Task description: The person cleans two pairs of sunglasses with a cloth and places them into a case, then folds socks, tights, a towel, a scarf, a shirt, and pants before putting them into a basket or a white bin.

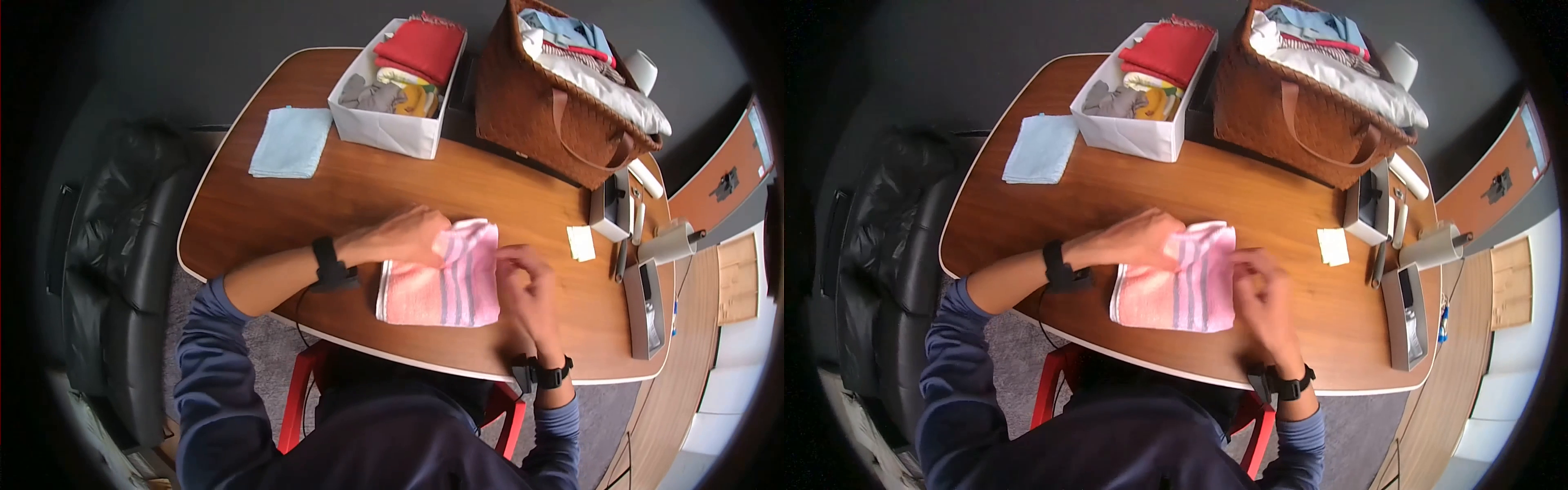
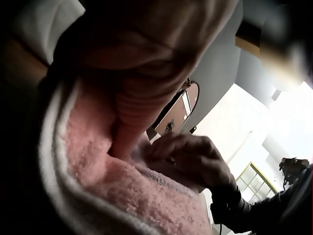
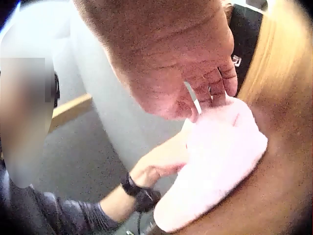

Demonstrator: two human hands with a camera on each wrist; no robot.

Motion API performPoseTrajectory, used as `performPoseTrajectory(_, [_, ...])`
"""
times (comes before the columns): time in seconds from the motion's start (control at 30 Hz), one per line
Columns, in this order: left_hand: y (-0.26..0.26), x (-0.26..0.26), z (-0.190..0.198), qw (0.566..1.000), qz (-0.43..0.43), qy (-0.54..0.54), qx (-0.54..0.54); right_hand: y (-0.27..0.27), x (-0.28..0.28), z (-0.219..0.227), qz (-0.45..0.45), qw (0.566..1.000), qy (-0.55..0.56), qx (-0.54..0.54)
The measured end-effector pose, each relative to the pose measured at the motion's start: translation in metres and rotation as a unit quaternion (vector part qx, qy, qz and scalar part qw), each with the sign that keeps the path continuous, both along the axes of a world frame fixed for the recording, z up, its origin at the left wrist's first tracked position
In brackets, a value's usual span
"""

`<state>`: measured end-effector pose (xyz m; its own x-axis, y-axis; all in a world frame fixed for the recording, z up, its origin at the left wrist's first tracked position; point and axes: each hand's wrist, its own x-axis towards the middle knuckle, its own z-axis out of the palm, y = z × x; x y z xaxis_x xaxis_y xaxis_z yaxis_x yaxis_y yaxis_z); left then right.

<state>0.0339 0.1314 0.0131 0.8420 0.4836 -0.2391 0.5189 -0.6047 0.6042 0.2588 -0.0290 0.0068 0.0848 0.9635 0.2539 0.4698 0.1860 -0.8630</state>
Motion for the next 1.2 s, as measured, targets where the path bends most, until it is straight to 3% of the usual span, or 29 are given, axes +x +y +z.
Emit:
performPoseTrajectory(0.03, [0.004, -0.003, 0.002, 0.998, 0.002, -0.062, -0.025, 0.001, 0.011, -0.004, -0.052, 0.992, 0.112, -0.032])
performPoseTrajectory(0.13, [0.023, -0.027, 0.009, 0.966, -0.006, -0.239, -0.098, 0.005, 0.056, -0.018, -0.081, 0.976, 0.197, -0.048])
performPoseTrajectory(0.2, [0.055, -0.048, 0.083, 0.962, 0.073, -0.254, -0.065, 0.01, 0.072, -0.023, -0.098, 0.965, 0.233, -0.073])
performPoseTrajectory(0.23, [0.078, -0.053, 0.108, 0.912, 0.147, -0.342, -0.174, 0.01, 0.077, -0.026, -0.108, 0.958, 0.252, -0.087])
performPoseTrajectory(0.27, [0.116, -0.059, 0.134, 0.891, 0.133, -0.378, -0.211, 0.011, 0.081, -0.034, -0.114, 0.956, 0.258, -0.086])
performPoseTrajectory(0.37, [0.228, -0.065, 0.159, 0.826, 0.216, -0.475, -0.215, 0.01, 0.091, -0.057, -0.124, 0.947, 0.283, -0.084])
performPoseTrajectory(0.43, [0.302, -0.05, 0.158, 0.795, 0.207, -0.497, -0.279, 0.01, 0.089, -0.05, -0.135, 0.943, 0.289, -0.099])
performPoseTrajectory(0.47, [0.337, -0.042, 0.145, 0.775, 0.191, -0.501, -0.335, 0.01, 0.088, -0.048, -0.14, 0.94, 0.291, -0.106])
performPoseTrajectory(0.53, [0.378, -0.022, 0.109, 0.764, 0.241, -0.481, -0.357, 0.01, 0.087, -0.049, -0.14, 0.942, 0.285, -0.106])
performPoseTrajectory(0.6, [0.428, -0.014, 0.055, 0.842, 0.307, -0.36, -0.259, 0.011, 0.083, -0.045, -0.142, 0.944, 0.275, -0.112])
performPoseTrajectory(0.67, [0.424, 0.001, 0.043, 0.885, 0.407, -0.223, -0.029, 0.013, 0.081, -0.04, -0.152, 0.946, 0.26, -0.122])
performPoseTrajectory(0.7, [0.437, 0.003, 0.038, 0.9, 0.387, -0.13, 0.153, 0.013, 0.081, -0.041, -0.155, 0.947, 0.254, -0.126])
performPoseTrajectory(0.8, [0.385, 0.031, 0.065, 0.873, 0.284, 0.019, 0.396, 0.012, 0.077, -0.04, -0.165, 0.949, 0.234, -0.134])
performPoseTrajectory(0.83, [0.377, 0.043, 0.061, 0.873, 0.218, 0.017, 0.435, 0.013, 0.076, -0.038, -0.167, 0.951, 0.225, -0.132])
performPoseTrajectory(0.93, [0.383, 0.059, 0.016, 0.897, 0.156, 0.003, 0.414, 0.014, 0.074, -0.034, -0.17, 0.952, 0.214, -0.135])
performPoseTrajectory(1.0, [0.426, 0.039, 0.017, 0.93, 0.077, -0.068, 0.354, 0.015, 0.078, -0.038, -0.167, 0.954, 0.218, -0.125])
performPoseTrajectory(1.03, [0.414, 0.02, 0.039, 0.95, 0.103, -0.097, 0.277, 0.012, 0.078, -0.043, -0.163, 0.952, 0.226, -0.127])
performPoseTrajectory(1.07, [0.386, 0.002, 0.061, 0.935, 0.161, -0.159, 0.274, 0.012, 0.08, -0.045, -0.154, 0.955, 0.219, -0.129])
performPoseTrajectory(1.13, [0.368, -0.058, 0.088, 0.903, 0.226, -0.162, 0.327, 0.012, 0.08, -0.049, -0.153, 0.955, 0.231, -0.111])
performPoseTrajectory(1.2, [0.364, -0.142, 0.077, 0.888, 0.296, -0.135, 0.327, 0.012, 0.084, -0.05, -0.136, 0.958, 0.224, -0.116])
